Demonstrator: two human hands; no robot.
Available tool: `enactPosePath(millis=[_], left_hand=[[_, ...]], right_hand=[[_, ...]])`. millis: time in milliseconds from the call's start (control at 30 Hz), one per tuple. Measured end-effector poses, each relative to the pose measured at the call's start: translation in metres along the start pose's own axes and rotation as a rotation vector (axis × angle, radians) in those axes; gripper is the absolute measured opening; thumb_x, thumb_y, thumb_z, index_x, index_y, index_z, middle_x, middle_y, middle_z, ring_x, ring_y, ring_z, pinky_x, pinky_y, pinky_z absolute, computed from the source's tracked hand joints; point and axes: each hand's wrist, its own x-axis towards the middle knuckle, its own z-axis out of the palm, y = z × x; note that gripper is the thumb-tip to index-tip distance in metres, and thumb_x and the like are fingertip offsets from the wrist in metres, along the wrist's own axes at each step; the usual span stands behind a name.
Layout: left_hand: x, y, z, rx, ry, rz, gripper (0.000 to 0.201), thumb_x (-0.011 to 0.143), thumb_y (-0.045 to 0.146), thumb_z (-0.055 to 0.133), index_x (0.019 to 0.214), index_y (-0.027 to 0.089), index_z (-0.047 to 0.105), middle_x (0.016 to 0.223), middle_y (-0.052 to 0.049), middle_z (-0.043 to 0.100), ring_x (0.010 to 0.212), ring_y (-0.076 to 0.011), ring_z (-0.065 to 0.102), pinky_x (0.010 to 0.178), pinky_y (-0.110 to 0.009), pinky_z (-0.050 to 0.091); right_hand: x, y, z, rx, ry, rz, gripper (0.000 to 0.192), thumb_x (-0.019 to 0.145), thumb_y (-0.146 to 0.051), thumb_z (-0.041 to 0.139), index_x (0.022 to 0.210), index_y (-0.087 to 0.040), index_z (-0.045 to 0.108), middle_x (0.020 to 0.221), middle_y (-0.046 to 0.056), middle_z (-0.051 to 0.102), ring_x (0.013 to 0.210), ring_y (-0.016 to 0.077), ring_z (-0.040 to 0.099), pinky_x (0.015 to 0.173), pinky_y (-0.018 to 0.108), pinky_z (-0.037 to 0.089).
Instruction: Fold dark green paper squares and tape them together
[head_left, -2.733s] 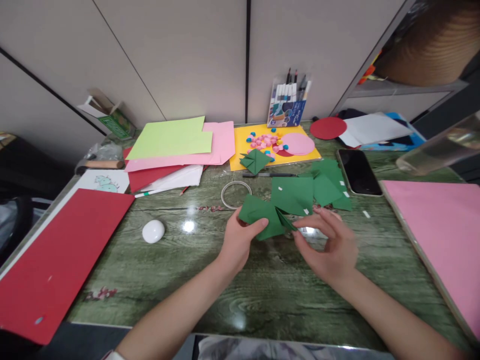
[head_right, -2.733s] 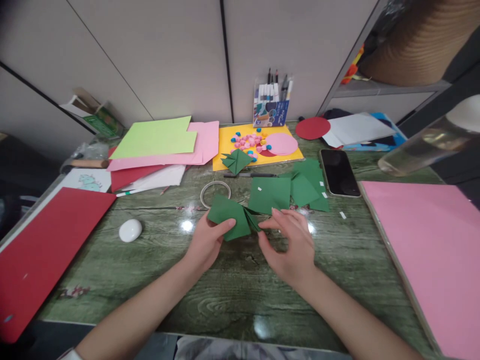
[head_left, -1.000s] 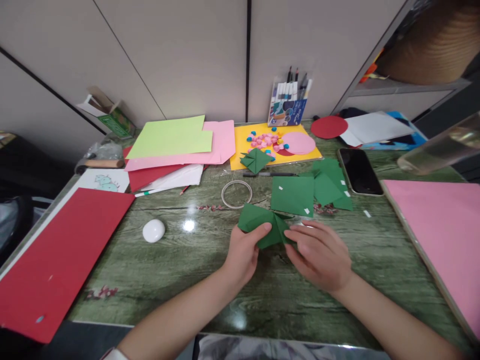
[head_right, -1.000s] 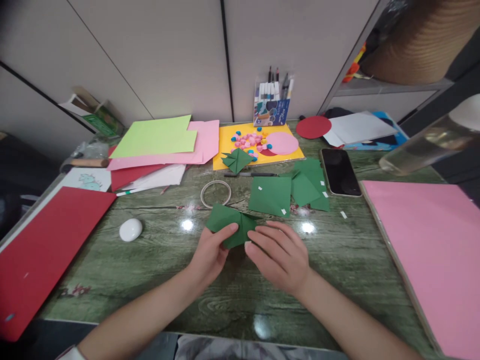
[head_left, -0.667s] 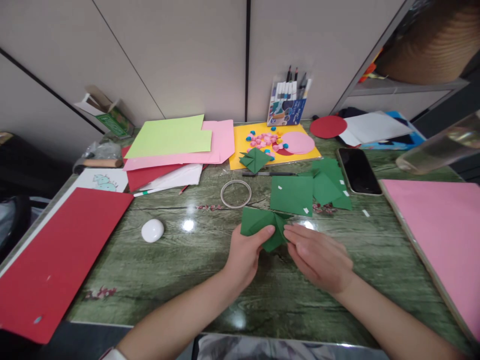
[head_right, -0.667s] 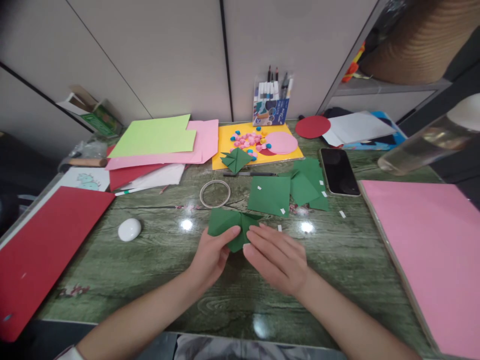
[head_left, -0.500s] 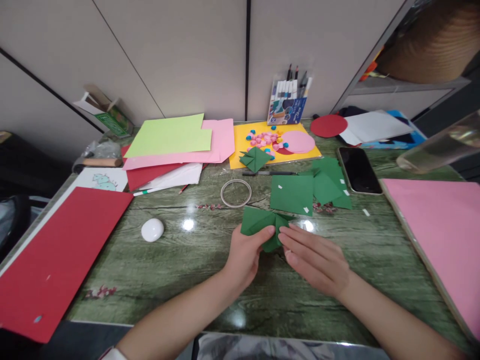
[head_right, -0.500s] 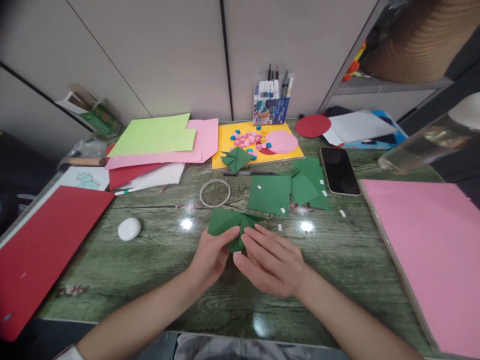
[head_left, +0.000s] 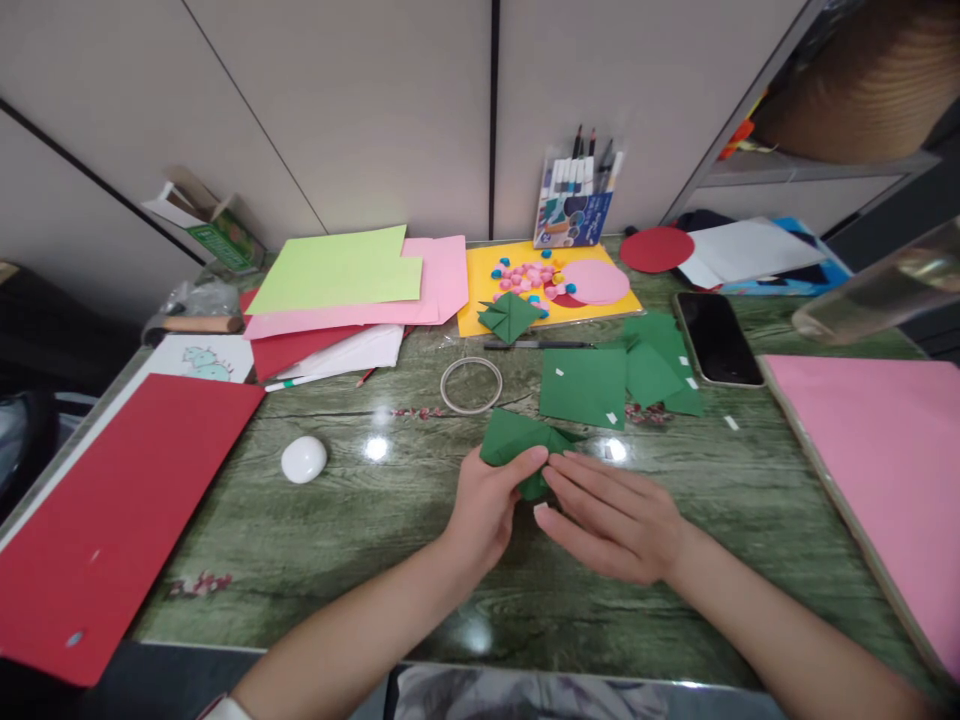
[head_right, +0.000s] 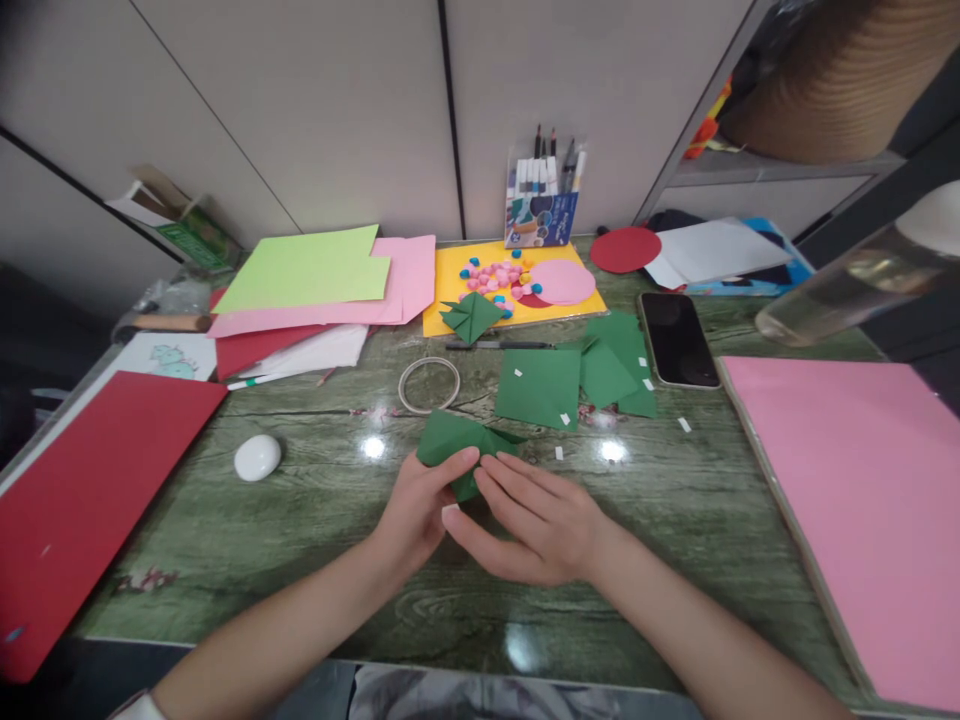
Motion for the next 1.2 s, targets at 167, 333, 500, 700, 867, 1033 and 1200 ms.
enactPosePath(millis=[167, 333, 500, 700, 867, 1033, 1200], left_hand=[[-0.001, -0.002, 0.000, 0.011, -0.002, 0.011, 0.019, 0.060, 0.021, 0.077, 0.074, 0.012, 0.067, 0.074, -0.002, 0.068, 0.066, -0.0113, 0.061, 0.068, -0.024, 0.048], [0.001, -0.002, -0.002, -0.003, -0.017, -0.004, 0.021, 0.062, 0.021, 0.076, 0.079, 0.012, 0.067, 0.077, -0.003, 0.068, 0.068, -0.0107, 0.061, 0.069, -0.023, 0.048], [0.015, 0.001, -0.006, 0.009, 0.012, 0.017, 0.023, 0.059, 0.019, 0.078, 0.077, 0.012, 0.066, 0.073, -0.001, 0.068, 0.064, -0.0095, 0.060, 0.067, -0.022, 0.047], [0.025, 0.011, -0.010, 0.144, -0.175, -0.008, 0.031, 0.056, 0.022, 0.079, 0.084, 0.013, 0.067, 0.082, -0.004, 0.069, 0.070, -0.0139, 0.062, 0.071, -0.027, 0.048], [0.023, 0.009, -0.010, 0.287, -0.265, 0.032, 0.033, 0.057, 0.021, 0.078, 0.087, 0.013, 0.067, 0.088, -0.005, 0.069, 0.080, -0.0169, 0.062, 0.078, -0.029, 0.046], [0.024, 0.003, -0.013, 0.405, -0.239, 0.105, 0.032, 0.058, 0.023, 0.077, 0.087, 0.014, 0.066, 0.088, -0.004, 0.069, 0.080, -0.0175, 0.060, 0.077, -0.030, 0.045], [0.023, 0.000, -0.015, 0.428, -0.214, 0.117, 0.026, 0.062, 0.025, 0.076, 0.082, 0.013, 0.065, 0.083, -0.003, 0.068, 0.075, -0.0152, 0.059, 0.072, -0.027, 0.045]], right_hand=[[-0.001, -0.001, 0.000, -0.039, -0.011, -0.004, 0.030, 0.074, -0.020, 0.065, 0.103, -0.023, 0.062, 0.092, 0.006, 0.071, 0.103, 0.0215, 0.061, 0.085, 0.035, 0.055], [-0.001, -0.001, 0.004, -0.082, 0.002, -0.015, 0.030, 0.075, -0.016, 0.063, 0.105, -0.020, 0.061, 0.092, 0.007, 0.071, 0.098, 0.0206, 0.064, 0.084, 0.034, 0.056], [-0.006, -0.001, 0.008, 0.119, 0.003, 0.268, 0.036, 0.078, -0.014, 0.060, 0.112, -0.024, 0.055, 0.097, 0.001, 0.071, 0.100, 0.0161, 0.063, 0.087, 0.032, 0.054], [-0.009, 0.014, 0.002, 0.454, 0.165, 0.982, 0.064, 0.073, -0.022, 0.067, 0.129, -0.026, 0.036, 0.097, 0.003, 0.068, 0.097, 0.0199, 0.062, 0.093, 0.046, 0.045], [-0.009, 0.026, 0.006, 0.861, 0.032, 1.192, 0.058, 0.071, -0.030, 0.068, 0.122, -0.026, 0.043, 0.077, -0.001, 0.065, 0.076, 0.0169, 0.064, 0.074, 0.035, 0.052], [-0.007, 0.023, 0.009, 0.860, 0.046, 1.304, 0.059, 0.067, -0.028, 0.072, 0.120, -0.027, 0.046, 0.070, -0.004, 0.060, 0.074, 0.0162, 0.061, 0.078, 0.035, 0.047], [-0.006, 0.020, 0.011, 0.864, 0.048, 1.335, 0.056, 0.066, -0.028, 0.072, 0.117, -0.026, 0.048, 0.065, -0.005, 0.057, 0.069, 0.0154, 0.058, 0.074, 0.034, 0.045]])
